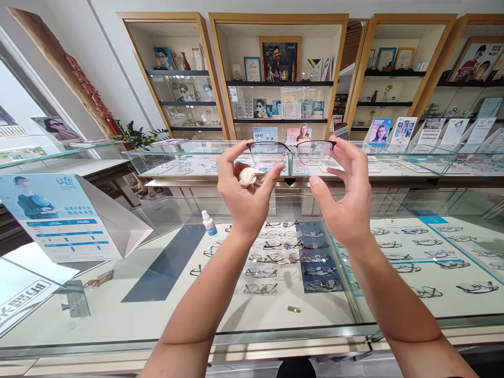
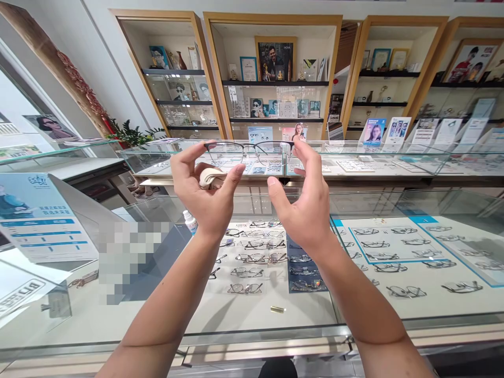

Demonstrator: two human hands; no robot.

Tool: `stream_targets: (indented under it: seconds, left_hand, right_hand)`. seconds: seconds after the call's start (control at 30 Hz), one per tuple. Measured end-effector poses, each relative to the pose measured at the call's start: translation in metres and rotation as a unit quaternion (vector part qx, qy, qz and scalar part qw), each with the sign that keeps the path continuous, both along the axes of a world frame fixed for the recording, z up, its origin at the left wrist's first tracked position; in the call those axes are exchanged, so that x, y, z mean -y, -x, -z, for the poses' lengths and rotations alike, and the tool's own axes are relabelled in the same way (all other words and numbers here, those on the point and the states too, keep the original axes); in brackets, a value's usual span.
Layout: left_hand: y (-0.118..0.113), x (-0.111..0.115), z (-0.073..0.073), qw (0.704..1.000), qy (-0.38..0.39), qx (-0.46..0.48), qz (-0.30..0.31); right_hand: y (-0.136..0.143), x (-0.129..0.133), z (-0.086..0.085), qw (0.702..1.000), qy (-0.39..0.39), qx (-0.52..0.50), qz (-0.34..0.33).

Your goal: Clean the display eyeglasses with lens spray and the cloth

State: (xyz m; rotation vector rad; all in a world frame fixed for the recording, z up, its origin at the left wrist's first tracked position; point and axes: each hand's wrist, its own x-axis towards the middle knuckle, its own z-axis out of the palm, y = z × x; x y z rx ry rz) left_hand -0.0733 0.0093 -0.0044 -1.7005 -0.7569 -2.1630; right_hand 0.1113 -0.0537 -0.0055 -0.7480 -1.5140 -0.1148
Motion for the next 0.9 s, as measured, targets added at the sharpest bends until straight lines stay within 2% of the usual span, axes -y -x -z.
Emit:
stream_targets:
  seconds: [0.3, 0.43, 0.63, 0.9]
  left_hand:
    - [0.0034, -0.0045, 0.0013, 0.998, -0.015, 0.006, 0.061]
    - [0.0043, -0.0087, 0.0037, 0.998, 0.014, 0.005, 0.067]
    - [0.0045, -0.0087, 0.0019, 0.998, -0.005, -0.008, 0.069]
    - [0.0066, -0.0046, 0.0013, 0.998, 0.009, -0.011, 0.055]
  right_hand:
    - [-0.0006, -0.0011, 0.0013, 0.999, 0.004, -0.016, -0.028]
    - [-0.0001, 0.0003, 0.0002, 1.000, -0.001, -0.021, -0.015]
    - [0.0002, 0.0003, -0.0005, 0.999, -0.007, -0.025, -0.018]
    - [-0.0004, -0.0026, 0.0010, 0.999, 0.001, -0.029, -0.019]
